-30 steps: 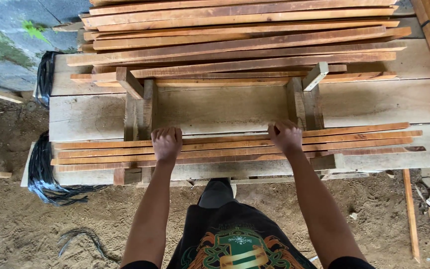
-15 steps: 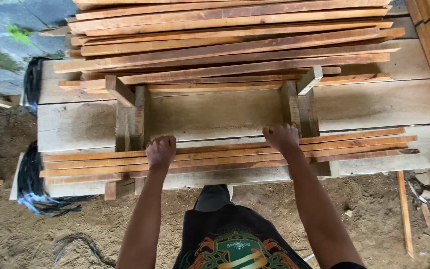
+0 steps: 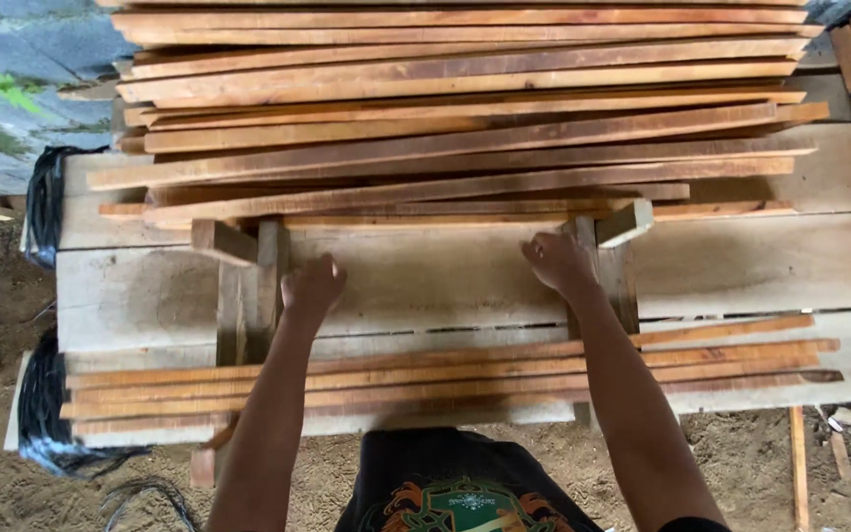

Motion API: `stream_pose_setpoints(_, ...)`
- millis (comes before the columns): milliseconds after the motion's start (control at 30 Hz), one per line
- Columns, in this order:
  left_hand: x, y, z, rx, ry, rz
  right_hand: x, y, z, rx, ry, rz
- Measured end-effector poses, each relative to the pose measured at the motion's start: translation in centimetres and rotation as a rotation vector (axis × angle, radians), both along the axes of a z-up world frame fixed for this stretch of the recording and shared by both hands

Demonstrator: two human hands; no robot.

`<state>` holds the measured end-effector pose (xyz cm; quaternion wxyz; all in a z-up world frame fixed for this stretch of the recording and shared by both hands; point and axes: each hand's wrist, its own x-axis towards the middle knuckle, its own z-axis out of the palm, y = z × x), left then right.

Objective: Organizing and stacking thin wooden strips on a workbench.

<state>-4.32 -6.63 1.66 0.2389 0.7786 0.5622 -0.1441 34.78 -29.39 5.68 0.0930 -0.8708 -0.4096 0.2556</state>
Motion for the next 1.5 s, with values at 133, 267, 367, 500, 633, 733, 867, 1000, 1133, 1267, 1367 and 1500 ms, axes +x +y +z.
stream_pose_setpoints(133,4.0,5.9,1.4,0.122,-0.002,-0.080,3.9,5.5,-0.3,-0.039,-0.129,-0.013)
stream_pose_setpoints(267,7.8,12.1,0.6,0.706,-0.310,-0.287,8.0,10.9,-1.2,0.171,-0.195,0.019)
stream_pose_setpoints(367,10.6,16.1,0.7,0.810,-0.383,-0.384,10.5,14.0,-1.3,0.408,-0.277,0.120)
stream_pose_setpoints(500,14.0,19.3,2.2,0.753,-0.377,-0.458,12.9,17.8,-1.1,0.594,-0.446,0.237)
stream_pose_setpoints(633,15.3,20.4,0.3,0.652,-0.276,-0.445,14.5,19.5,-1.7,0.444,-0.349,0.212)
stream_pose_setpoints(733,15.9,21.0,0.0,0.658,-0.280,-0.390,15.7,20.0,-2.6,0.475,-0.446,0.244)
stream_pose_setpoints(867,15.9,22.0,-0.7,0.756,-0.235,-0.470,17.1,19.6,-3.9,0.411,-0.614,0.290)
stream_pose_setpoints(1000,15.6,22.8,-1.3,0.923,-0.238,-0.542,17.6,19.4,-3.9,0.487,-0.800,0.377)
stream_pose_setpoints(1133,13.6,21.6,-1.3,1.027,-0.284,-0.565,15.9,17.1,-1.0,0.585,-0.851,0.361)
stream_pose_setpoints(1267,11.0,18.5,1.5,1.065,-0.364,-0.503,13.9,14.7,2.5,0.703,-0.858,0.324)
stream_pose_setpoints(1367,8.6,15.0,4.9,1.017,-0.454,-0.483,12.3,12.6,3.9,0.769,-0.910,0.330)
stream_pose_setpoints(1500,6.2,9.6,10.5,1.014,-0.600,-0.426,8.4,8.6,8.4,0.870,-0.762,0.329)
